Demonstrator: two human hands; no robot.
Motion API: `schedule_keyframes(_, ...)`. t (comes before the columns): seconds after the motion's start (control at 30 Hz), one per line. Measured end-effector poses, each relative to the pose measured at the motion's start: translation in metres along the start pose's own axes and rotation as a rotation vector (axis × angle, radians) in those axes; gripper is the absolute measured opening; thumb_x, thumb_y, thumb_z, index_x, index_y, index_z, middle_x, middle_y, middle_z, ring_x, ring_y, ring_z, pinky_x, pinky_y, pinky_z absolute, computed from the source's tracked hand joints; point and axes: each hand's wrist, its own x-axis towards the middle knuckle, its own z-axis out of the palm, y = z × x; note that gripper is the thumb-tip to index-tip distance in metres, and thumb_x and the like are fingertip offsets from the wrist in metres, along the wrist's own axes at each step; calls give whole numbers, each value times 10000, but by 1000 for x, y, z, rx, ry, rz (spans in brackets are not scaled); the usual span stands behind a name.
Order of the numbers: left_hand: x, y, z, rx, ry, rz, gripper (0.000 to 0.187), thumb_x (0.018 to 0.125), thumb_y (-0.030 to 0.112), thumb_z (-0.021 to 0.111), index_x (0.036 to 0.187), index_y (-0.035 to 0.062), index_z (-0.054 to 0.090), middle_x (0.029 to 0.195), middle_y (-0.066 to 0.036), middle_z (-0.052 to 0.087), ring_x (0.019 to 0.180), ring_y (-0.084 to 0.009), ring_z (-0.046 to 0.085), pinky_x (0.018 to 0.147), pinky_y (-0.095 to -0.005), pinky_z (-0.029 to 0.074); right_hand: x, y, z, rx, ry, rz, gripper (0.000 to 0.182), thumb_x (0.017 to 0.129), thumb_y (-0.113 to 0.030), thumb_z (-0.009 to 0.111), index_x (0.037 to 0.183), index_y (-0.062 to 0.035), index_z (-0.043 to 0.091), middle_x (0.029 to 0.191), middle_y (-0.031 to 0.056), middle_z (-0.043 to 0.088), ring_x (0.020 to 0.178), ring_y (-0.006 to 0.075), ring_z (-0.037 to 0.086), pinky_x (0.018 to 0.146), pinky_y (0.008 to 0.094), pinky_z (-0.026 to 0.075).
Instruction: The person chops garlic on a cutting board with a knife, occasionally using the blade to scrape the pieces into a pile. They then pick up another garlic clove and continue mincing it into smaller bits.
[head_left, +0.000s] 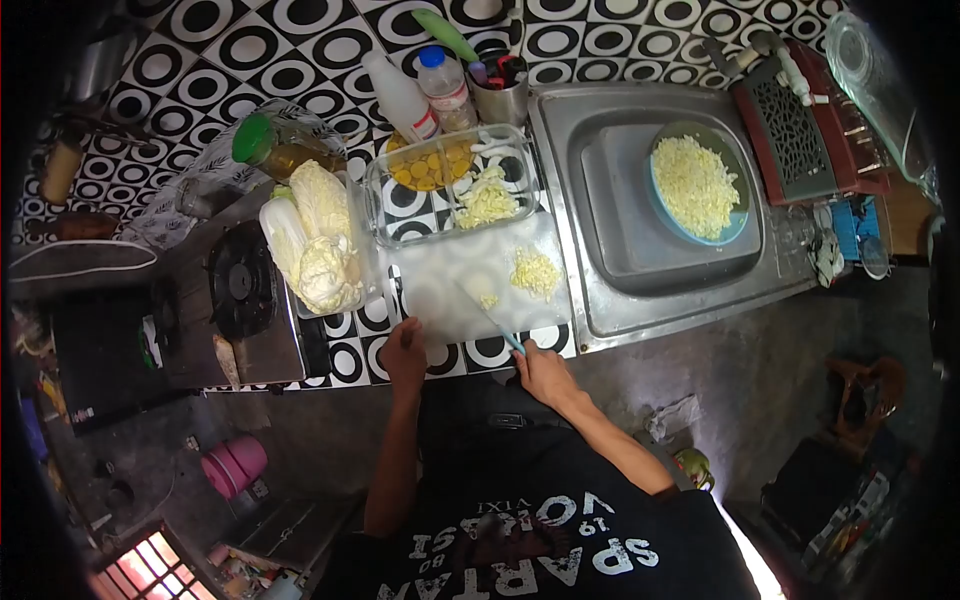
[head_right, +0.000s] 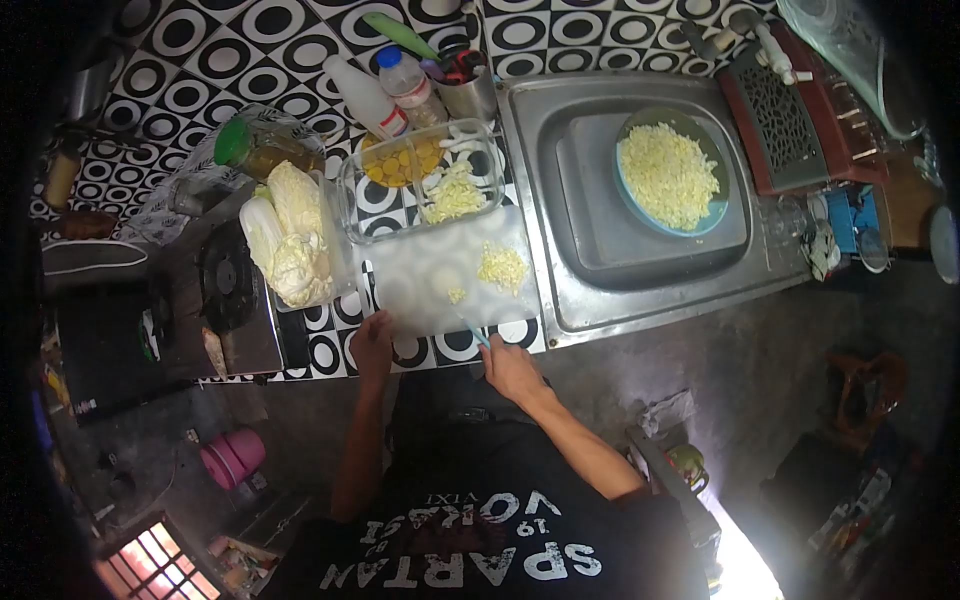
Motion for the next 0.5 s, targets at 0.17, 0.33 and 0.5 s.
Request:
schedule_keyframes(0.17, 2, 4, 11, 22, 51, 216, 177, 822, 58, 618, 986, -6, 639, 871, -92, 668, 790, -117, 631, 678, -246, 500, 8, 23, -12, 17, 198, -9, 298, 932, -281, 436, 927, 11, 496, 704, 304, 581, 697, 498, 562, 647, 557, 438)
schedule_keyframes(0.33, 33, 46, 35, 20, -2, 511, 203, 779, 102, 650, 958, 5, 655, 819, -130, 641, 740, -265, 614, 699, -338, 488, -3, 26, -33, -6, 199, 47, 312, 930, -300, 441, 944, 0, 529, 710, 276, 597, 731, 474, 578, 664, 527, 450)
schedule_keyframes(0.5, 82, 100, 60, 270, -71, 682, 246, 766, 176, 654, 968, 37, 666, 887, -122, 620, 857, -324, 547, 793, -398, 443, -17, 22, -46, 33, 229, 44, 332, 925, -326, 458, 959, -9, 552, 695, 253, 602, 752, 463, 588, 689, 497, 456)
